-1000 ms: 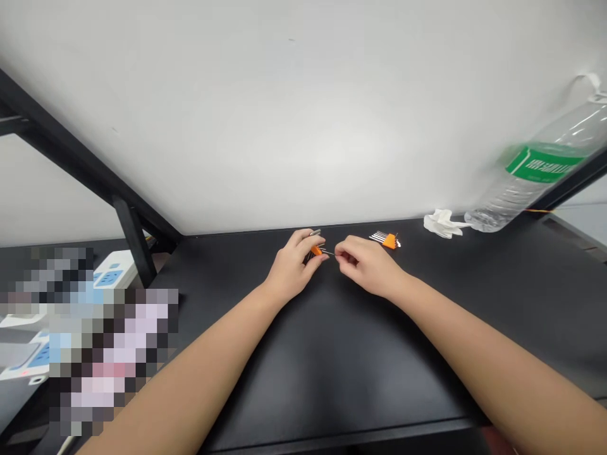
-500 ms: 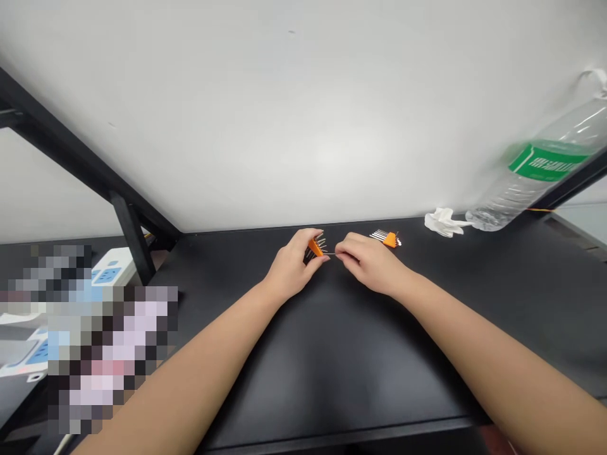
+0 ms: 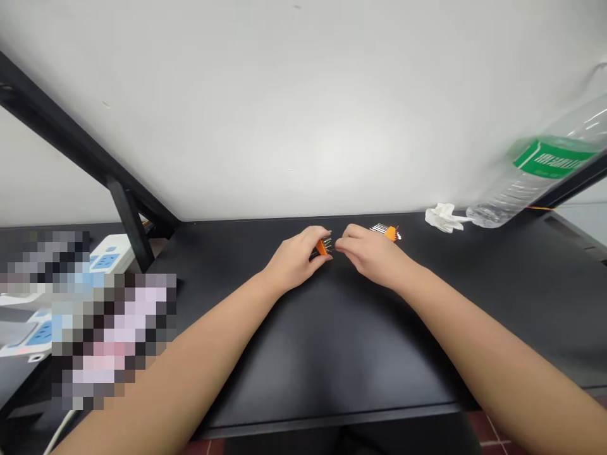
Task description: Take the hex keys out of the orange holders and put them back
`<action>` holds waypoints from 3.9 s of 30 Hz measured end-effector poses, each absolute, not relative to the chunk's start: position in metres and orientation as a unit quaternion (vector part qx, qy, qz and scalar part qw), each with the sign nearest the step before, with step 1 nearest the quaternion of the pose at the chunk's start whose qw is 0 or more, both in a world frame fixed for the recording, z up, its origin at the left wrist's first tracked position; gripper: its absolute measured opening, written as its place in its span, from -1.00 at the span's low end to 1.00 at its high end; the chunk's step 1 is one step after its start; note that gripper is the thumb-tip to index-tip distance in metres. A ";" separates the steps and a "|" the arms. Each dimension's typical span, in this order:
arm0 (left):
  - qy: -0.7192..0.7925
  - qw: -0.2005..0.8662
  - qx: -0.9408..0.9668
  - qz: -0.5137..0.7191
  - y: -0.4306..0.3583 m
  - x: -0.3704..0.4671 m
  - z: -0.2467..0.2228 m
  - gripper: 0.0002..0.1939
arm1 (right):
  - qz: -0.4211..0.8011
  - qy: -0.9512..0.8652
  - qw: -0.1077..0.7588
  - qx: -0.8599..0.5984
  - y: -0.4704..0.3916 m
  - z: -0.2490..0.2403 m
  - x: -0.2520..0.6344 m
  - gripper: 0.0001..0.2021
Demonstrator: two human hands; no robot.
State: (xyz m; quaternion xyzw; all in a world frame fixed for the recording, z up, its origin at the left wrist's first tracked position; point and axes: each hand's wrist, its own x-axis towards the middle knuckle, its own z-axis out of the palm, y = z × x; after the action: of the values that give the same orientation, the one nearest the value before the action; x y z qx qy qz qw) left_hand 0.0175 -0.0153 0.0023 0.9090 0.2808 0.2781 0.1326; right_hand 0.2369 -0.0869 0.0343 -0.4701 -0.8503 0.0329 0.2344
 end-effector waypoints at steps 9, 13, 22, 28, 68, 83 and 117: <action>0.267 0.174 0.905 0.281 -0.023 0.020 0.005 -0.56 | 0.148 -0.799 0.335 -0.476 -0.086 0.024 0.218 -0.86; 0.293 0.202 0.873 0.334 -0.017 0.017 -0.003 -0.51 | 0.097 -0.799 0.385 -0.452 -0.082 0.013 0.218 -0.83; 0.286 0.263 0.841 0.376 -0.013 0.014 -0.007 -0.45 | 0.068 -0.777 0.390 -0.490 -0.081 0.007 0.222 -0.81; 0.261 0.270 0.859 0.348 -0.017 0.015 -0.005 -0.38 | 0.268 -0.703 0.437 -0.493 -0.071 -0.001 0.222 -0.70; 0.297 0.223 0.878 0.302 -0.025 0.018 0.014 -0.78 | 0.618 -0.431 0.527 -0.393 -0.079 0.009 0.201 -0.64; 0.312 0.209 0.884 0.278 -0.026 0.024 0.014 -0.73 | 0.573 -0.316 0.637 -0.408 -0.076 0.013 0.187 -0.59; 0.250 0.220 0.918 0.218 -0.014 0.003 0.012 -0.56 | 0.071 -0.745 0.215 -0.627 -0.078 0.021 0.233 -0.76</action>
State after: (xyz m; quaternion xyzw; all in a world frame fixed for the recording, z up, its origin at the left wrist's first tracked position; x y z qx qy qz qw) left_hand 0.0029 -0.0138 0.0124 0.9176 0.2497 0.2176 0.2197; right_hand 0.2333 -0.0777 0.0213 -0.6270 -0.7454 0.0713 0.2147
